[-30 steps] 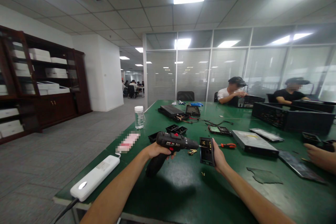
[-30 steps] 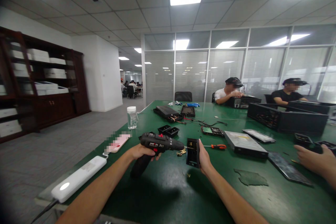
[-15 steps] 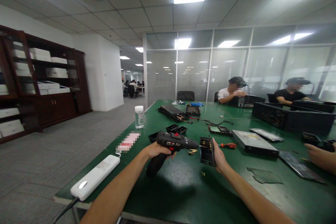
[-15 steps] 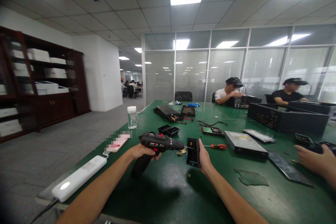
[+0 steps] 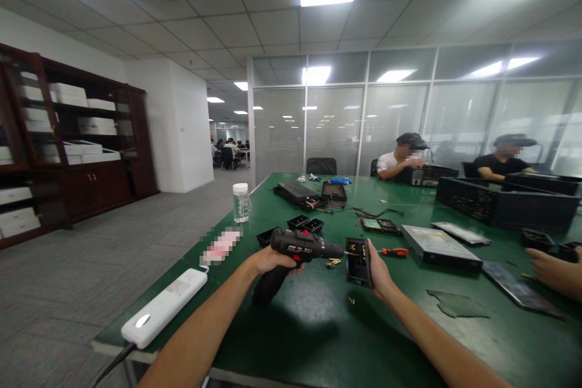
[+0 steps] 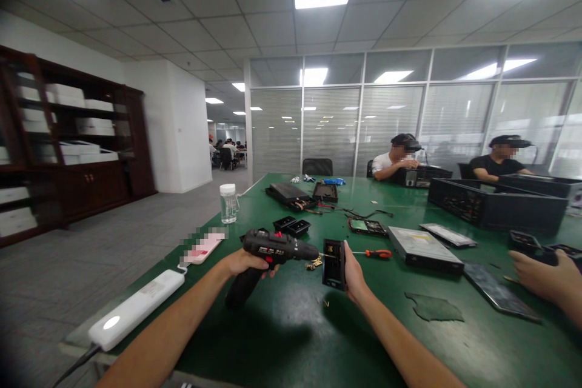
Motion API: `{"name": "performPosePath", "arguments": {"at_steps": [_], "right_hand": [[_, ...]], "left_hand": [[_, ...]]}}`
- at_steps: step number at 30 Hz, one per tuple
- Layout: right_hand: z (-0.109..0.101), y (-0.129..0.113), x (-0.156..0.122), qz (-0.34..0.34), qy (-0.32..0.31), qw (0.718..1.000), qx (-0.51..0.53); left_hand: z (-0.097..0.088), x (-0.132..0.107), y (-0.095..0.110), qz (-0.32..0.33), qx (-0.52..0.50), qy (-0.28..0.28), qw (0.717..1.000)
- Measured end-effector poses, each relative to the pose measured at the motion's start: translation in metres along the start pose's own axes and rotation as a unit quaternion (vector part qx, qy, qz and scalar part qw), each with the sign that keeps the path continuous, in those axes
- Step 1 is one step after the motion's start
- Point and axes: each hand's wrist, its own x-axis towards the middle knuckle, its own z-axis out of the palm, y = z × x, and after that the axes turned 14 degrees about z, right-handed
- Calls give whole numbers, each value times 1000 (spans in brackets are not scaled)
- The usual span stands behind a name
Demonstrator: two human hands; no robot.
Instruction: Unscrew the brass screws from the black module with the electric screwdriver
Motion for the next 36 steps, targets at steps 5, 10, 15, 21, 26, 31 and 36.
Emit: {"name": "performPosePath", "arguments": {"at_steps": [5, 10, 15, 21, 26, 31, 36], "right_hand": [[0, 0, 0, -1, -6, 1000, -9], [-1, 0, 3, 0, 1, 1000, -2], [-1, 0, 3, 11, 9, 1000, -9], [-1, 0, 3, 3, -6, 1000, -3], [-2, 1, 5, 6, 7, 1000, -2], [-3, 1, 6, 3, 0, 1000, 2], [-3, 2, 7, 4, 4, 1000, 2]], "left_hand": [[0, 1, -1, 8, -2, -4, 1000], [1, 0, 1, 0, -3, -1, 1000], [0, 0, -1, 6, -5, -2, 1000], [-1, 0, -1, 2, 4, -8, 1000], [-1, 0, -1, 3, 6, -9, 1000], [0, 0, 0, 5, -4, -7, 1000], [-1, 0, -1, 3, -3, -6, 1000]]}}
